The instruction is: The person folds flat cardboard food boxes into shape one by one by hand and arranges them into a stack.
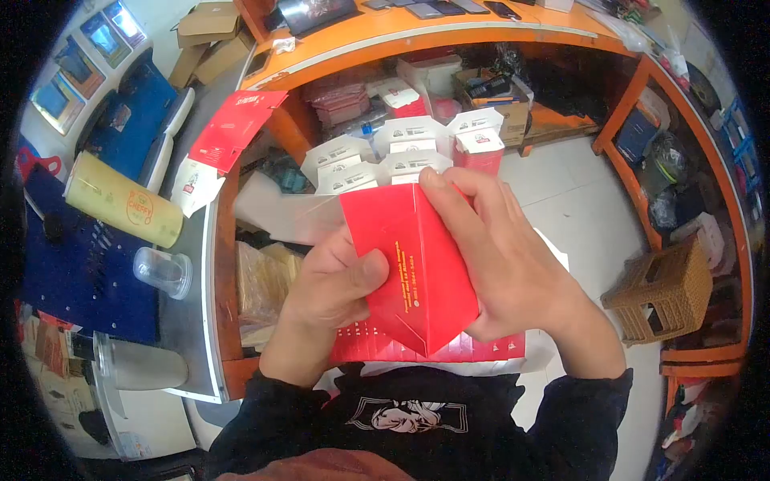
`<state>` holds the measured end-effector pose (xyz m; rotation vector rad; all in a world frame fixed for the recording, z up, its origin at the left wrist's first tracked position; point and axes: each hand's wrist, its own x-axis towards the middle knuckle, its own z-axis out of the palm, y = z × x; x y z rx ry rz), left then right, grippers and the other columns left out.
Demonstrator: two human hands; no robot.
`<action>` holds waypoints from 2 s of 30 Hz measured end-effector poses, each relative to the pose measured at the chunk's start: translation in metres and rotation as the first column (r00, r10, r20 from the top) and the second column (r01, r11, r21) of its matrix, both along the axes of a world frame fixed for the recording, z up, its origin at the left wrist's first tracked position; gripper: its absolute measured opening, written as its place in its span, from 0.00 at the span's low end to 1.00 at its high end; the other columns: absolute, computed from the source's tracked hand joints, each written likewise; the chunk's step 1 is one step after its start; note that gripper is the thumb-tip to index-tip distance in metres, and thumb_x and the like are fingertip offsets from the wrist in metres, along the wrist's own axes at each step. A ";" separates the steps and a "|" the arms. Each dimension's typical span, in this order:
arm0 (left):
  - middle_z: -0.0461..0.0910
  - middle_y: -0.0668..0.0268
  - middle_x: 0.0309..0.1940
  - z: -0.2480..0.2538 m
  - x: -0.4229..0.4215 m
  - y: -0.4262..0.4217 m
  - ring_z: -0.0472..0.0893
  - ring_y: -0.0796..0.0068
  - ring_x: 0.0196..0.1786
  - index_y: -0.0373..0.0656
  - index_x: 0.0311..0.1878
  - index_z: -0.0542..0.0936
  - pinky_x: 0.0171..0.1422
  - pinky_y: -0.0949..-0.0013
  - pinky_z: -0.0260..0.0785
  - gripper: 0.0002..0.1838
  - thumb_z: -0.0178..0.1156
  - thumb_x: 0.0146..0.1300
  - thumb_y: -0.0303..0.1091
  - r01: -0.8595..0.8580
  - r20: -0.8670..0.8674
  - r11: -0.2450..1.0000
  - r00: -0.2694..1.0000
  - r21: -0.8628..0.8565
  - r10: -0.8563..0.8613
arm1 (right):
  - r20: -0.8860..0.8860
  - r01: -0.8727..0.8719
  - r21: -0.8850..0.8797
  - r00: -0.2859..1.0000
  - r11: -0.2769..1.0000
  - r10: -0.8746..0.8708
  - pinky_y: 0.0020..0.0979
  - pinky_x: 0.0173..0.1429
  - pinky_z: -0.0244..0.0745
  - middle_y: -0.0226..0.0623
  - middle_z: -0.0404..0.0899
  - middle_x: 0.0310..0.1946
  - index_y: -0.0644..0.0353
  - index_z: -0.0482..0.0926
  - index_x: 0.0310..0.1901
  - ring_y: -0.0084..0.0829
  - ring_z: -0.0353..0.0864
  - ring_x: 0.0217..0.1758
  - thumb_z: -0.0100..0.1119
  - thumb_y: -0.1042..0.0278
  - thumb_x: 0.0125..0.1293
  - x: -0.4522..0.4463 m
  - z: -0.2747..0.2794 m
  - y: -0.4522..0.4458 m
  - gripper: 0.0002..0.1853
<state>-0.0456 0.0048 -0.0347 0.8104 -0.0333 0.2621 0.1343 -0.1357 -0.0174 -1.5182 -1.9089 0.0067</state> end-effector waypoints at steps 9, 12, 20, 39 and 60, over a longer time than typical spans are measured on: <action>0.74 0.54 0.65 -0.031 0.034 0.024 0.72 0.60 0.70 0.34 0.71 0.66 0.73 0.54 0.66 0.45 0.58 0.68 0.66 -0.042 0.213 0.987 0.977 0.158 0.008 | -0.739 -0.027 -0.232 0.654 0.972 -0.159 0.41 0.63 0.75 0.46 0.76 0.58 0.63 0.66 0.70 0.41 0.79 0.59 0.75 0.56 0.51 0.022 -0.017 -0.011 0.46; 0.72 0.50 0.64 -0.041 0.044 0.008 0.71 0.53 0.70 0.31 0.68 0.69 0.73 0.49 0.64 0.48 0.62 0.63 0.68 -0.198 0.297 0.618 0.953 0.761 -0.061 | -0.963 -0.020 -0.269 0.003 0.963 -0.269 0.28 0.47 0.83 0.30 0.85 0.41 0.60 0.77 0.56 0.23 0.87 0.41 0.66 0.54 0.67 0.033 -0.026 0.000 0.23; 0.82 0.58 0.47 -0.082 0.045 -0.016 0.83 0.60 0.48 0.36 0.49 0.80 0.49 0.61 0.77 0.21 0.69 0.55 0.39 -0.215 0.254 -0.378 0.966 0.901 0.054 | -0.908 -0.008 -0.393 -0.156 0.919 -0.390 0.26 0.51 0.83 0.36 0.85 0.45 0.63 0.74 0.62 0.23 0.87 0.45 0.64 0.47 0.71 0.043 -0.049 0.008 0.30; 0.83 0.65 0.32 -0.091 0.046 0.035 0.83 0.65 0.35 0.41 0.43 0.84 0.42 0.63 0.74 0.16 0.71 0.62 0.44 -0.231 0.234 -0.140 0.972 0.963 0.006 | -0.243 -0.088 -0.405 0.970 0.910 -0.014 0.32 0.46 0.79 0.36 0.83 0.36 0.56 0.84 0.45 0.30 0.85 0.41 0.80 0.65 0.55 0.067 -0.020 -0.048 0.18; 0.81 0.72 0.37 -0.096 0.035 0.043 0.75 0.87 0.40 0.36 0.50 0.83 0.48 0.75 0.69 0.11 0.65 0.72 0.33 0.376 -0.365 0.669 0.916 0.641 -0.165 | 0.350 0.148 0.067 0.923 0.987 -0.162 0.35 0.48 0.82 0.40 0.80 0.55 0.54 0.84 0.48 0.36 0.84 0.50 0.73 0.67 0.53 0.005 -0.039 -0.024 0.19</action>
